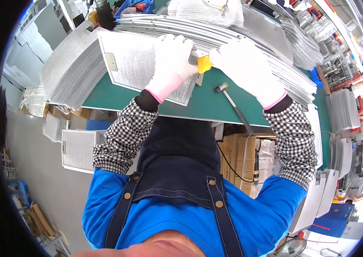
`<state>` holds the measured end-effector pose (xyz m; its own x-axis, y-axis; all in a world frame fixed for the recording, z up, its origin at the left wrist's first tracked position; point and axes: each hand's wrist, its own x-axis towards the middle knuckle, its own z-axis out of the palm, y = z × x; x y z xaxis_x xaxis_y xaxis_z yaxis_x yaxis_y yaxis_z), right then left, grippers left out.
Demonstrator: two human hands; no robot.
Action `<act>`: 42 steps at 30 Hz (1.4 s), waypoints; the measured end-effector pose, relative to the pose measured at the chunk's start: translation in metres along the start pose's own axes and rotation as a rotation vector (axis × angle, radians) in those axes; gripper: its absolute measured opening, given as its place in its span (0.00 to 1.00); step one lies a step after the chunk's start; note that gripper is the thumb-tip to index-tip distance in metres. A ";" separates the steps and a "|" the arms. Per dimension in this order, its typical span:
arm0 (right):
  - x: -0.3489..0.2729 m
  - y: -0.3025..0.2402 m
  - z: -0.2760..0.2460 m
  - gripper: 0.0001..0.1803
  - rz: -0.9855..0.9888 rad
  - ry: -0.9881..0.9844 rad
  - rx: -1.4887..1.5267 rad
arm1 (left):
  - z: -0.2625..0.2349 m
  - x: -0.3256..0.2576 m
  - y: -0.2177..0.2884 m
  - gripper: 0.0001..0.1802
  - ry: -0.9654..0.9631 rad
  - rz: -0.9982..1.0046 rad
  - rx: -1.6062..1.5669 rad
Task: The person assembles air filters by placing a mesh screen into a white frame and securing it with a power tool. They handle the components one at a time, using a drill to fasten the parts together on a green workbench in a factory setting.
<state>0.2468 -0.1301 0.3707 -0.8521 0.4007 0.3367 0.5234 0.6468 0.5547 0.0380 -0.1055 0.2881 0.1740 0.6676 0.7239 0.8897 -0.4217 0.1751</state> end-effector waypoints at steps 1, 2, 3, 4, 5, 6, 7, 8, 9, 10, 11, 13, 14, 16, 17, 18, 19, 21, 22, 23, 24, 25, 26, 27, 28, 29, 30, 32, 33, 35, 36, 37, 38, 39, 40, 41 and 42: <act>-0.001 0.001 -0.001 0.14 0.002 0.023 0.030 | 0.004 -0.001 0.001 0.25 0.053 0.014 -0.014; -0.003 0.003 -0.002 0.15 0.006 0.044 0.060 | 0.008 -0.001 0.003 0.26 0.105 0.028 -0.029; -0.002 0.005 -0.002 0.16 -0.003 0.068 0.088 | 0.008 -0.001 0.002 0.26 0.103 0.017 -0.027; -0.003 0.006 -0.002 0.18 -0.002 0.088 0.123 | 0.010 -0.002 0.000 0.27 0.089 0.010 -0.027; -0.005 0.009 -0.009 0.19 -0.007 0.070 0.114 | 0.012 -0.003 0.000 0.27 0.074 0.005 -0.028; -0.008 0.010 -0.021 0.19 -0.007 0.046 0.100 | 0.007 -0.006 0.004 0.27 0.053 0.004 -0.045; -0.007 0.018 -0.044 0.19 -0.026 -0.009 0.041 | 0.001 -0.005 0.006 0.27 0.038 -0.001 -0.057; -0.006 0.027 -0.054 0.18 -0.062 -0.054 -0.017 | 0.000 -0.006 0.004 0.27 0.032 -0.019 -0.055; -0.009 0.036 -0.054 0.18 -0.001 -0.049 0.047 | 0.003 -0.012 0.000 0.27 0.101 -0.015 -0.042; -0.017 0.048 -0.052 0.18 0.058 -0.047 0.108 | 0.000 -0.018 -0.002 0.26 0.138 -0.024 -0.016; -0.043 0.057 -0.034 0.16 0.085 0.020 0.091 | -0.002 -0.022 0.001 0.25 0.176 -0.016 -0.010; -0.088 0.044 0.014 0.18 0.559 -0.364 0.217 | -0.003 -0.026 0.006 0.24 0.233 0.017 -0.032; -0.106 0.043 0.054 0.17 0.657 -0.746 0.073 | -0.003 -0.029 0.008 0.24 0.251 0.038 -0.059; -0.145 0.021 0.114 0.19 0.884 -0.953 0.103 | 0.001 -0.033 0.009 0.24 0.271 0.051 -0.104; -0.210 0.015 0.159 0.19 0.827 -0.802 0.025 | 0.004 -0.033 0.013 0.23 0.272 0.062 -0.139; -0.221 0.007 0.178 0.22 0.788 -0.812 -0.028 | 0.004 -0.033 0.013 0.22 0.271 0.063 -0.145; -0.209 0.001 0.179 0.22 0.833 -0.727 -0.038 | -0.003 -0.034 0.013 0.20 0.249 0.043 -0.138; -0.163 -0.020 0.175 0.21 0.918 -0.674 0.041 | -0.011 -0.037 0.010 0.18 0.253 0.030 -0.107; -0.136 -0.030 0.165 0.19 0.961 -0.703 0.130 | -0.014 -0.036 0.008 0.18 0.258 0.029 -0.094; -0.128 -0.047 0.162 0.17 0.944 -0.670 0.256 | -0.016 -0.034 0.006 0.17 0.233 0.044 -0.119; -0.124 -0.065 0.165 0.15 0.913 -0.630 0.388 | -0.015 -0.030 0.008 0.17 0.260 0.047 -0.122; -0.126 -0.079 0.179 0.15 0.886 -0.602 0.349 | -0.015 -0.026 0.010 0.17 0.278 0.057 -0.136; -0.132 -0.093 0.195 0.15 0.864 -0.584 0.309 | -0.012 -0.023 0.013 0.17 0.291 0.067 -0.157; -0.124 -0.088 0.203 0.17 0.939 -0.632 0.340 | -0.007 -0.025 0.013 0.20 0.211 0.055 -0.182; -0.127 -0.087 0.202 0.17 1.028 -0.514 0.541 | -0.003 -0.024 0.012 0.21 0.235 0.077 -0.158; -0.133 -0.087 0.199 0.17 1.107 -0.389 0.742 | 0.001 -0.021 0.011 0.22 0.260 0.098 -0.132; -0.136 -0.085 0.192 0.17 1.181 -0.255 0.937 | 0.006 -0.017 0.010 0.23 0.285 0.121 -0.114; -0.091 -0.085 0.138 0.16 1.266 0.017 1.274 | 0.005 -0.017 0.003 0.25 0.264 0.080 -0.117; -0.072 -0.086 0.103 0.16 1.236 0.271 1.430 | 0.004 -0.017 0.000 0.25 0.248 0.056 -0.101; -0.050 -0.099 0.080 0.16 1.131 0.870 1.690 | 0.006 -0.016 0.002 0.24 0.231 0.041 -0.089; -0.037 -0.107 0.082 0.16 1.029 1.207 1.788 | 0.008 -0.015 0.003 0.24 0.237 0.039 -0.080; -0.018 -0.119 0.073 0.15 1.201 1.188 1.641 | 0.009 -0.016 0.003 0.23 0.246 0.036 -0.070; -0.019 -0.125 0.080 0.15 1.141 0.950 1.667 | 0.009 -0.018 0.001 0.23 0.243 0.041 -0.082; -0.011 -0.128 0.079 0.16 1.050 0.720 1.663 | 0.008 -0.019 -0.002 0.22 0.246 0.044 -0.089; -0.010 -0.125 0.065 0.15 1.025 0.542 1.855 | 0.007 -0.018 -0.004 0.21 0.250 0.049 -0.097; -0.015 -0.115 0.058 0.15 1.124 0.467 1.620 | 0.007 -0.018 -0.003 0.20 0.265 0.064 -0.108; -0.023 -0.097 0.051 0.16 1.019 0.354 1.384 | 0.006 -0.017 0.000 0.20 0.283 0.078 -0.126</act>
<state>0.2159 -0.1689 0.2702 -0.0723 0.9352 0.3466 0.2598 0.3532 -0.8988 0.0379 -0.1130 0.2716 0.1000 0.4406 0.8921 0.8157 -0.5497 0.1801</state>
